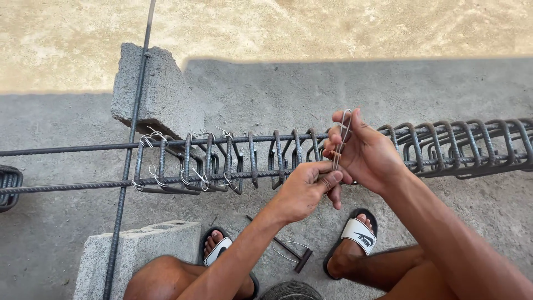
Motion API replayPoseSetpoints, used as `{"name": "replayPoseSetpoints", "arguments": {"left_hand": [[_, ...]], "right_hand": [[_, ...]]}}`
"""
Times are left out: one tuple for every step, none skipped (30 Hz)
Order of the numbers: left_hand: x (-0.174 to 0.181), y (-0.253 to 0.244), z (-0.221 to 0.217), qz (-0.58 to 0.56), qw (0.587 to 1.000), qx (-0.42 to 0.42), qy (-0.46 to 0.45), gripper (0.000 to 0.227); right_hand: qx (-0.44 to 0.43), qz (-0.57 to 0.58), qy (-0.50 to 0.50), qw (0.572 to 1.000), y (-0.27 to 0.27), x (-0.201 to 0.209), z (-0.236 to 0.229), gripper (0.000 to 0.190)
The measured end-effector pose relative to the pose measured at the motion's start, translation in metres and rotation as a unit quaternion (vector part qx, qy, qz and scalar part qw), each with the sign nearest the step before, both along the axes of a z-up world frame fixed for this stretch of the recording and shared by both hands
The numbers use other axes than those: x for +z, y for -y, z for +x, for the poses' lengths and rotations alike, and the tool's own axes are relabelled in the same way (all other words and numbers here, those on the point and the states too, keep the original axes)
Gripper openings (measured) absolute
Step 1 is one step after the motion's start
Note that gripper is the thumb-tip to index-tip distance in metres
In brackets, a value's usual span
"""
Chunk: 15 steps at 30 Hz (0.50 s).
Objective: Tying rebar intersections with wire using a manual hook tool
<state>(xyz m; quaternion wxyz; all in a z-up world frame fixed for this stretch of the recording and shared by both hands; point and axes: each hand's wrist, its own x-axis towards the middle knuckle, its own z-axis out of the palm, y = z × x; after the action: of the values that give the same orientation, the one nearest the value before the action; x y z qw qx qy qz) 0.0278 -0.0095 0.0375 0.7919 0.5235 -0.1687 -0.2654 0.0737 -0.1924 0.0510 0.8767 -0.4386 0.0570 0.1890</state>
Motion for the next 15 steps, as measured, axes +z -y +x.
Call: {"name": "replayPoseSetpoints", "arguments": {"left_hand": [[-0.011, 0.002, 0.004, 0.000, 1.000, -0.003, 0.000, 0.021], [-0.022, 0.004, 0.007, -0.003, 0.999, 0.036, -0.007, 0.020], [-0.033, 0.006, 0.009, -0.005, 0.997, 0.075, -0.015, 0.019], [-0.024, 0.003, 0.009, -0.004, 0.997, 0.073, -0.015, 0.019], [-0.015, 0.001, 0.008, 0.011, 0.996, 0.094, -0.002, 0.020], [-0.005, -0.002, 0.010, 0.025, 0.993, 0.115, 0.013, 0.025], [-0.001, -0.004, 0.007, 0.025, 0.993, 0.115, 0.015, 0.025], [0.002, -0.005, 0.005, 0.061, 0.991, 0.119, 0.029, 0.028], [0.004, -0.006, 0.004, 0.096, 0.987, 0.124, 0.044, 0.032], [0.009, -0.006, 0.001, 0.097, 0.987, 0.125, 0.041, 0.032], [0.014, -0.007, -0.002, 0.155, 0.978, 0.129, 0.051, 0.032], [0.019, -0.008, -0.001, 0.212, 0.966, 0.134, 0.065, 0.032], [0.032, -0.014, 0.004, 0.212, 0.965, 0.137, 0.066, 0.032], [0.046, -0.020, 0.006, 0.285, 0.952, 0.084, 0.068, 0.039], [0.059, -0.027, 0.008, 0.355, 0.932, 0.030, 0.069, 0.053]], "right_hand": [[-0.003, 0.000, 0.000, 1.000, -0.006, 0.008, -0.003, 0.039], [0.030, -0.014, 0.000, 0.999, -0.012, 0.015, -0.007, 0.040], [0.063, -0.028, 0.000, 0.998, -0.019, 0.022, -0.011, 0.042], [0.061, -0.028, 0.000, 0.998, -0.021, 0.019, -0.013, 0.042], [0.078, -0.050, 0.020, 0.995, -0.023, 0.016, -0.015, 0.037], [0.095, -0.073, 0.042, 0.992, -0.026, 0.015, -0.015, 0.033], [0.094, -0.074, 0.044, 0.992, -0.028, 0.013, -0.017, 0.033], [0.089, -0.096, 0.065, 0.989, -0.031, 0.011, -0.020, 0.027], [0.084, -0.119, 0.085, 0.986, -0.033, 0.008, -0.022, 0.025], [0.086, -0.118, 0.083, 0.986, -0.035, 0.015, -0.025, 0.025], [0.073, -0.186, 0.111, 0.974, -0.037, 0.021, -0.029, 0.026], [0.059, -0.252, 0.144, 0.955, -0.039, 0.027, -0.029, 0.028], [0.061, -0.252, 0.147, 0.955, -0.039, 0.036, -0.030, 0.028], [0.056, -0.357, 0.178, 0.915, -0.040, 0.045, -0.033, 0.029], [0.050, -0.457, 0.207, 0.864, -0.040, 0.054, -0.036, 0.030]]}}
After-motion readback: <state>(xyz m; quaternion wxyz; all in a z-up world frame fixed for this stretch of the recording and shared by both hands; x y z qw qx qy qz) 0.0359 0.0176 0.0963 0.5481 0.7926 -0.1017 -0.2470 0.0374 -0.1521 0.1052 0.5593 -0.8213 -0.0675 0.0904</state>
